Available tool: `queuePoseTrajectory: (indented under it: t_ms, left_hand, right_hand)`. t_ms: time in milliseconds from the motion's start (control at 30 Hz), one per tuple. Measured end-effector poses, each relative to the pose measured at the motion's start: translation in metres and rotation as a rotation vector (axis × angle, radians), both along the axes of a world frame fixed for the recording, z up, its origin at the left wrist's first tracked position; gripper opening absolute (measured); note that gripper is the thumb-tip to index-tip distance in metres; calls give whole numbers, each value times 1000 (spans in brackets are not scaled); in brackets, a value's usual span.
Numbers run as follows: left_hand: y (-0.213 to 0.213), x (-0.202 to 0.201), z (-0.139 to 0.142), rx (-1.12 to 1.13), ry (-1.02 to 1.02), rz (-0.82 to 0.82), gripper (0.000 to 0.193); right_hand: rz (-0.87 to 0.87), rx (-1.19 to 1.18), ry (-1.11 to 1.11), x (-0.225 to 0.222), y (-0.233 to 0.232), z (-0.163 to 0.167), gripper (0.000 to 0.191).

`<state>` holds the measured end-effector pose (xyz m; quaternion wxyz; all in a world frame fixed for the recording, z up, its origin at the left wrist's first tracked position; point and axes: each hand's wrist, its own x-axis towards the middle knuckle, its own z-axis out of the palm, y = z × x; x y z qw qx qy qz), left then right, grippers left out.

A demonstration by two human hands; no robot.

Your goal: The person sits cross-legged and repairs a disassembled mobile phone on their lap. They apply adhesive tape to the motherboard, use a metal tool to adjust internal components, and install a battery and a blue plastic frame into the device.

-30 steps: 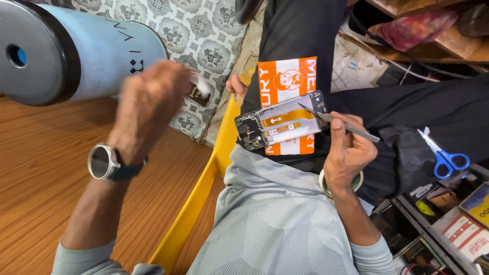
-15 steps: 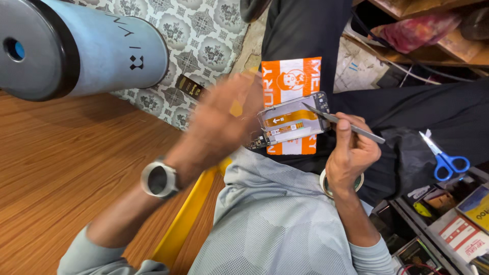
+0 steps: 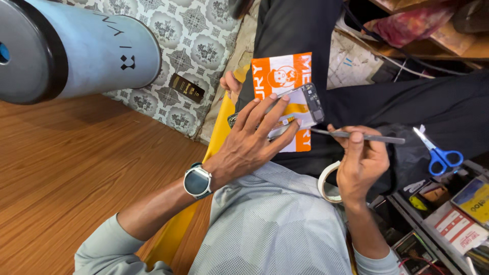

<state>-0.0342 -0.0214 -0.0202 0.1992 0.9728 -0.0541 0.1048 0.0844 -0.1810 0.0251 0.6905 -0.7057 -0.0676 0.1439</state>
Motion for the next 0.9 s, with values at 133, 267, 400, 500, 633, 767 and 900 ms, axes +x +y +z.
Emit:
queuePoseTrajectory:
  t_ms: [133, 267, 400, 500, 633, 767, 900]
  left_hand:
    - [-6, 1, 1, -17, -23, 45, 33]
    - [-7, 3, 4, 14, -24, 43, 32]
    - [-7, 3, 6, 45, -9, 48, 32]
    - [-8, 3, 7, 49, -12, 51, 32]
    - [-8, 4, 8, 40, -7, 52, 32]
    - [-7, 4, 9, 16, -4, 47, 30]
    - [-7, 4, 9, 35, -5, 49, 31]
  right_hand:
    - [-31, -46, -19, -1, 3, 0, 25]
    - [-39, -55, -76, 0, 10, 7, 26]
    - [-49, -95, -65, 1, 19, 12, 27]
    - [-47, -113, -69, 4, 22, 15, 27]
    - [-34, -113, -53, 6, 24, 17, 28]
    - [-34, -115, -45, 6, 25, 17, 28]
    - [-38, -104, -35, 5, 25, 17, 29]
